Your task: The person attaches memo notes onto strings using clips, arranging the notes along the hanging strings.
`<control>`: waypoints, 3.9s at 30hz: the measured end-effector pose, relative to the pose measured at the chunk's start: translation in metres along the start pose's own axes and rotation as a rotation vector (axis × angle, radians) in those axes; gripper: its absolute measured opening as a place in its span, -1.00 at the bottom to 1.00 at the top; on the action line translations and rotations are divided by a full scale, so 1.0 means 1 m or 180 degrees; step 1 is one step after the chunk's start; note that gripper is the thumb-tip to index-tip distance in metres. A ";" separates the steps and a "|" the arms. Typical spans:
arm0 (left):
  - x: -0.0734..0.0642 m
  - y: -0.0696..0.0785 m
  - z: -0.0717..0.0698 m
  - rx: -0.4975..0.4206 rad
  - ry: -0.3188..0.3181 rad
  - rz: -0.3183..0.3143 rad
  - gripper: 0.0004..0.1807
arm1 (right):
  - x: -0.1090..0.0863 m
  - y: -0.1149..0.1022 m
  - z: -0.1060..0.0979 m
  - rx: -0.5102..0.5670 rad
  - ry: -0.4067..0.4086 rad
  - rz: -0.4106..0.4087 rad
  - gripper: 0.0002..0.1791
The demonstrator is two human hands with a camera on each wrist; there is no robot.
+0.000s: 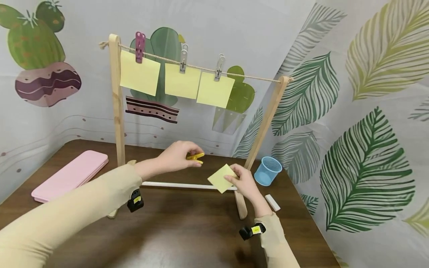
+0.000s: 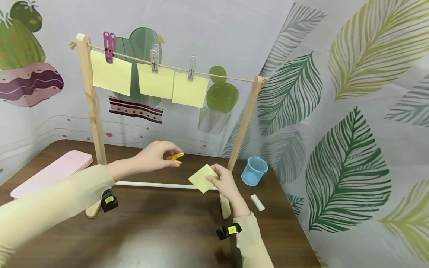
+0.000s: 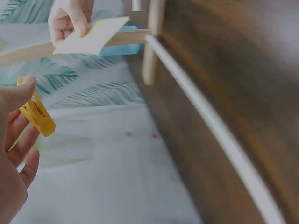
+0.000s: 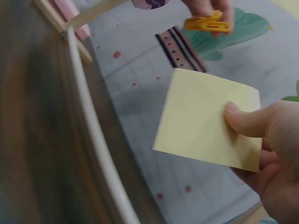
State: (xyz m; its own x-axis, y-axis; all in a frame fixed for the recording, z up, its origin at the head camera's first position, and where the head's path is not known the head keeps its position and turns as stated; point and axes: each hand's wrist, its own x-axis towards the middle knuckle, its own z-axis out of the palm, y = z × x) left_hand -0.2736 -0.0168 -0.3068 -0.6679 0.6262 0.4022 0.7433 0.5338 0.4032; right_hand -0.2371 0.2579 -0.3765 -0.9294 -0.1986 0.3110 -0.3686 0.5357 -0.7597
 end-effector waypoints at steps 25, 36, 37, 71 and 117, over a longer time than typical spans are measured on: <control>0.082 0.106 -0.082 -0.0309 0.0788 0.0794 -0.63 | 0.054 -0.077 -0.035 0.1173 0.1474 -0.0395 -0.76; 0.113 0.132 -0.115 -0.0423 0.0865 0.0797 -0.65 | 0.076 -0.105 -0.050 0.1434 0.1766 -0.0723 -0.81; 0.115 0.134 -0.117 -0.0415 0.0873 0.0801 -0.65 | 0.078 -0.106 -0.051 0.1457 0.1785 -0.0735 -0.81; 0.152 0.151 -0.124 -0.1134 0.1771 -0.0233 -0.74 | 0.114 -0.145 -0.065 0.2229 0.2144 -0.0853 -0.85; 0.148 0.139 -0.113 -0.0796 0.1536 -0.0421 -0.65 | 0.118 -0.150 -0.071 0.2208 0.2117 -0.0773 -0.87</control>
State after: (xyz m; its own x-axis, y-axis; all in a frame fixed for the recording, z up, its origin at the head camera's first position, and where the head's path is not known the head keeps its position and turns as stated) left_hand -0.2731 0.0858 -0.0980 -0.7401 0.2006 0.6418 0.6596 0.4022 0.6349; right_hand -0.2908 0.2122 -0.1855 -0.7076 0.3757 0.5984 -0.6729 -0.1001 -0.7329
